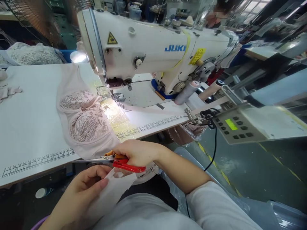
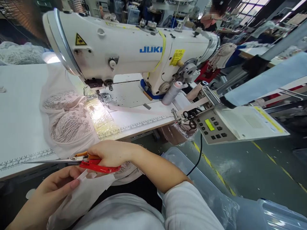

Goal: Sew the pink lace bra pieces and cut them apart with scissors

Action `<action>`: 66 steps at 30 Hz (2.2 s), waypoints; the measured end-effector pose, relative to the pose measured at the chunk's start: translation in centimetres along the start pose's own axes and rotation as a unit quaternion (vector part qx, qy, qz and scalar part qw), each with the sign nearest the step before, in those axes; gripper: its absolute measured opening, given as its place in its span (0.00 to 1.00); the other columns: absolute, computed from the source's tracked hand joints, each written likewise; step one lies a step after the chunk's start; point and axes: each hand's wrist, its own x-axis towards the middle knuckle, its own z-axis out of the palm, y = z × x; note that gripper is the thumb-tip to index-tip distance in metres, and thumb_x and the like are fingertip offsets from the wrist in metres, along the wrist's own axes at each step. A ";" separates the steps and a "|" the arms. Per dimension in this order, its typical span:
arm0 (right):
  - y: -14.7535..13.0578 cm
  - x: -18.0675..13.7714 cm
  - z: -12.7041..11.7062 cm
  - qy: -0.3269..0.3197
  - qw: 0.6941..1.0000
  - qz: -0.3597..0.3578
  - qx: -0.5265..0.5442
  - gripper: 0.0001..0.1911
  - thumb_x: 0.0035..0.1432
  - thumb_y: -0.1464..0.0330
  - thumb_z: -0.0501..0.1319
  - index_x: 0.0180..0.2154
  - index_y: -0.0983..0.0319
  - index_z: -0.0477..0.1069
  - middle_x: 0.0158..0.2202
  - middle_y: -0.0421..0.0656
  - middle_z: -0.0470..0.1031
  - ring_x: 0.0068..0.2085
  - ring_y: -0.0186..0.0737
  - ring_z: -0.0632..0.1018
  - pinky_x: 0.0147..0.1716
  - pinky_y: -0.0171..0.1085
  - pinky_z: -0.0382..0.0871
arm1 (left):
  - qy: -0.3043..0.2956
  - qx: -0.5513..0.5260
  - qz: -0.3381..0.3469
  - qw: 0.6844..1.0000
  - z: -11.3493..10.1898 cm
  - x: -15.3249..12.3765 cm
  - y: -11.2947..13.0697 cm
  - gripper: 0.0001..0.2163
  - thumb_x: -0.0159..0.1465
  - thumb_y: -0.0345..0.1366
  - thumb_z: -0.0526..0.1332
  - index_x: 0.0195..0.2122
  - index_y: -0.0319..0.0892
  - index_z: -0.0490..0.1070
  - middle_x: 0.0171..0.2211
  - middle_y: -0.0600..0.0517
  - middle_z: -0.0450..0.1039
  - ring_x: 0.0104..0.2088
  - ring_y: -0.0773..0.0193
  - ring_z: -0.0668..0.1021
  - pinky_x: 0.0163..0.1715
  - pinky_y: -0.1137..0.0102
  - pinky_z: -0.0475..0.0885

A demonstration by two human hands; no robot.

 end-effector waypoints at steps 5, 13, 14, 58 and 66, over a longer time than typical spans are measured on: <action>-0.1 0.8 -0.5 -0.034 0.998 -0.012 0.045 0.13 0.55 0.66 0.64 0.28 0.60 0.59 0.23 0.33 0.66 0.28 0.32 0.70 0.28 0.32 0.60 | 0.065 -0.049 -0.029 0.996 1.0 -0.1 0.3 0.14 0.49 0.46 0.75 0.22 0.42 0.75 0.30 0.53 0.77 0.30 0.65 0.74 0.30 0.76 0.69; -0.6 1.6 -0.7 -0.009 0.998 -0.052 -0.024 0.15 0.53 0.68 0.63 0.26 0.59 0.55 0.22 0.32 0.60 0.25 0.31 0.63 0.25 0.33 0.56 | 0.126 -0.022 0.011 0.992 1.5 0.3 0.5 0.13 0.46 0.42 0.76 0.24 0.42 0.76 0.26 0.53 0.75 0.30 0.65 0.72 0.31 0.75 0.68; -0.6 1.6 -0.8 -0.013 0.998 -0.053 -0.030 0.15 0.53 0.68 0.62 0.26 0.59 0.55 0.22 0.32 0.60 0.25 0.31 0.63 0.25 0.33 0.55 | 0.137 -0.025 0.008 0.990 1.6 0.3 0.5 0.14 0.44 0.42 0.77 0.24 0.41 0.76 0.26 0.53 0.75 0.31 0.65 0.73 0.33 0.75 0.68; 1.3 2.5 1.5 -0.004 0.993 -0.059 0.099 0.11 0.54 0.69 0.64 0.31 0.60 0.60 0.28 0.35 0.71 0.28 0.32 0.72 0.27 0.31 0.64 | 0.110 0.073 0.049 0.990 2.2 0.0 -0.4 0.15 0.57 0.48 0.67 0.24 0.41 0.76 0.23 0.52 0.71 0.25 0.64 0.70 0.26 0.74 0.65; 1.2 -0.7 3.5 0.191 0.953 -0.077 0.224 0.15 0.52 0.62 0.64 0.37 0.59 0.60 0.35 0.42 0.71 0.34 0.38 0.74 0.35 0.38 0.69 | 0.194 0.019 0.006 0.981 1.9 -0.6 -0.3 0.19 0.52 0.52 0.70 0.22 0.41 0.71 0.19 0.55 0.65 0.21 0.69 0.63 0.21 0.76 0.58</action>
